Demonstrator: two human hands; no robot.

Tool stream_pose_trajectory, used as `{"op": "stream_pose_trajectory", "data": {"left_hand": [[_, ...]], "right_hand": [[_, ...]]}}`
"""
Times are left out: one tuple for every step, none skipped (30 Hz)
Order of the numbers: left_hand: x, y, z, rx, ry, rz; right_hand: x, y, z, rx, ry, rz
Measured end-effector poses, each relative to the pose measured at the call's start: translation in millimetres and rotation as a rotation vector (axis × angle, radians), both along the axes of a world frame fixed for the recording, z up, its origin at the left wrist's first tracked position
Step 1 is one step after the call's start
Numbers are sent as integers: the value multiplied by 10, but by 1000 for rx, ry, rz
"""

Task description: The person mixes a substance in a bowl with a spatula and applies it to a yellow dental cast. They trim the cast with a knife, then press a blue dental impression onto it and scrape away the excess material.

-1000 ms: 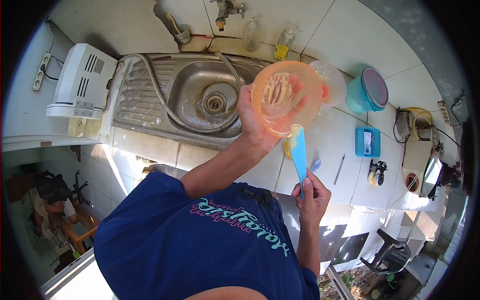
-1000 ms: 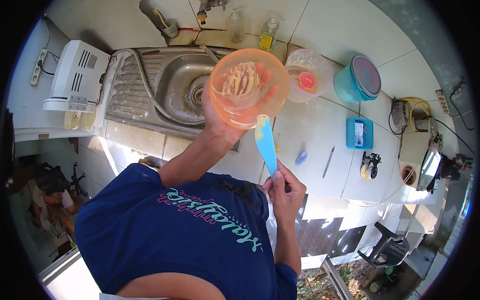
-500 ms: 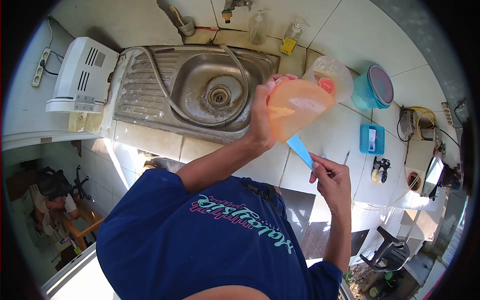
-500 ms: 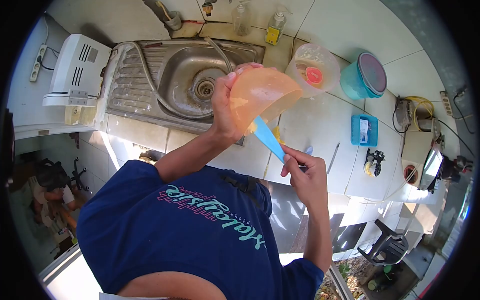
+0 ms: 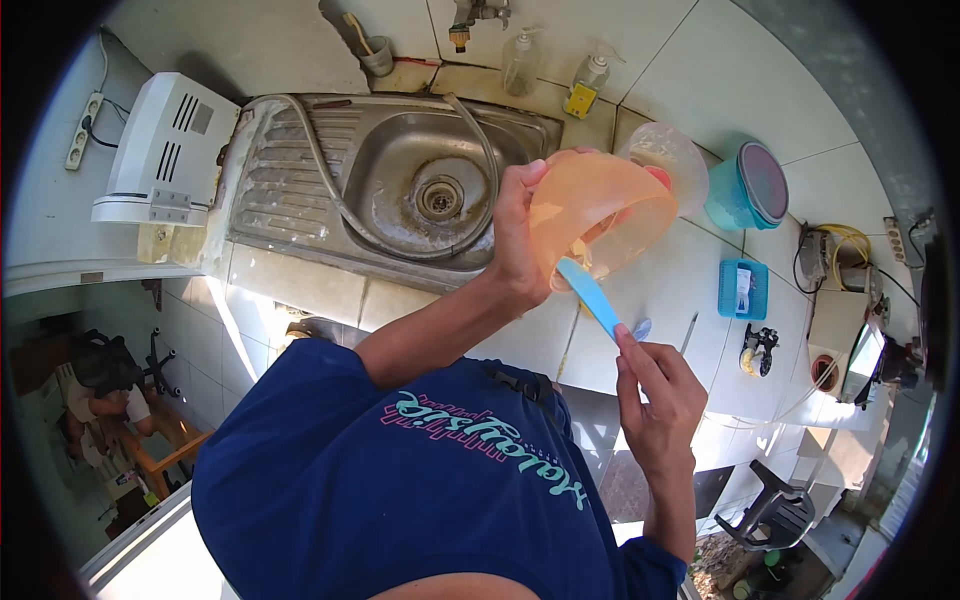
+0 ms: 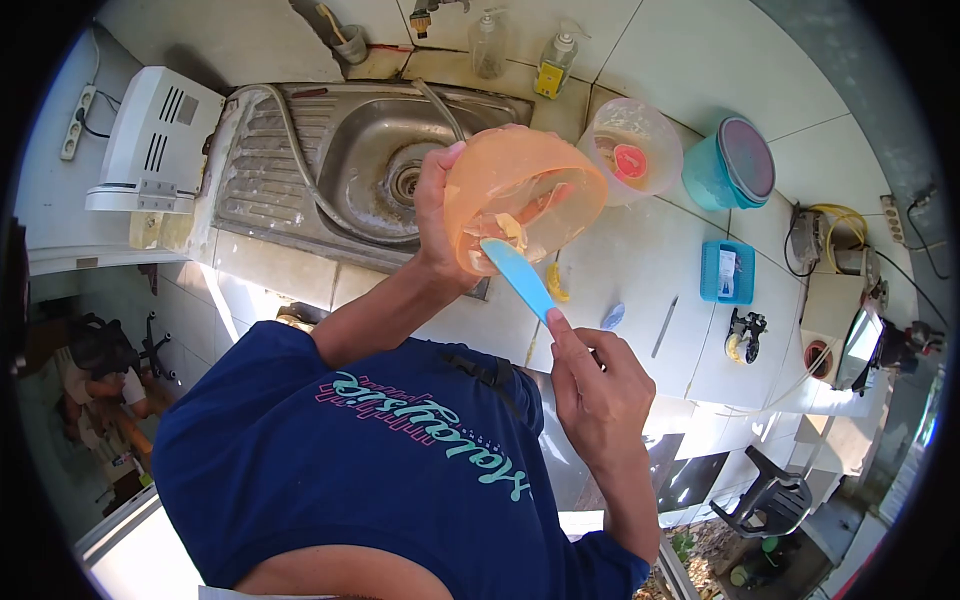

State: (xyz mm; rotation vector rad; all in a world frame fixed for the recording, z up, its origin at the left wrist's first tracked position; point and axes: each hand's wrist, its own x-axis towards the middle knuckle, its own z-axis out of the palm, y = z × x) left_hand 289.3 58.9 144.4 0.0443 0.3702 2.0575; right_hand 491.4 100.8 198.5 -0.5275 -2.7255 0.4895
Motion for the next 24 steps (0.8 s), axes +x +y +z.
{"op": "stream_pose_trajectory", "data": {"left_hand": [[-10,5,11,0,-1,5],[-14,11,21,-2,26,2],[-5,12,20,-7,52,-7],[3,16,6,-9,51,-18],[1,25,-12,31,59,-35],[1,36,-20,71,66,-50],[-2,46,-20,73,66,-51],[-9,48,-20,62,67,-40],[-15,40,-24,48,68,-26],[-21,36,-30,45,68,-20],[-19,34,-38,32,75,-17],[-16,35,-40,21,84,-18],[-10,34,-30,22,86,-24],[-2,33,-14,42,91,-34],[0,36,-3,63,94,-39],[-1,39,-4,64,93,-34],[-2,37,-11,58,102,-28],[-5,29,-17,50,112,-24],[-7,13,-9,47,111,-25],[-11,3,13,79,109,-44],[-14,5,27,115,107,-63],[-15,15,22,117,106,-64],[-23,23,9,95,134,-53],[-29,22,-7,72,163,-39]], "right_hand": [[40,43,25,-112,43,-28],[63,65,49,-225,85,-62],[4,91,64,-148,122,-65],[-50,98,88,-150,121,-76],[-109,99,115,-64,67,-55],[-140,88,130,22,12,-30],[-125,57,134,-57,-3,-8],[-100,63,125,-56,-4,-2],[-67,82,105,-185,65,-13],[-48,100,89,-317,134,-27],[-73,127,102,-245,147,-74],[-96,130,104,-248,149,-78],[-118,132,108,-171,78,-100],[-131,129,114,-93,7,-120],[-137,100,123,-184,49,-63],[-131,117,126,-182,48,-58],[-114,141,121,-221,105,-73],[-97,161,115,-262,163,-90],[-115,199,129,-213,151,-164],[-134,230,141,-176,97,-238],[-135,258,110,-215,74,-255],[-131,273,64,-252,50,-271],[-128,256,25,-408,5,-266],[-124,225,-26,-565,-40,-259]]}}
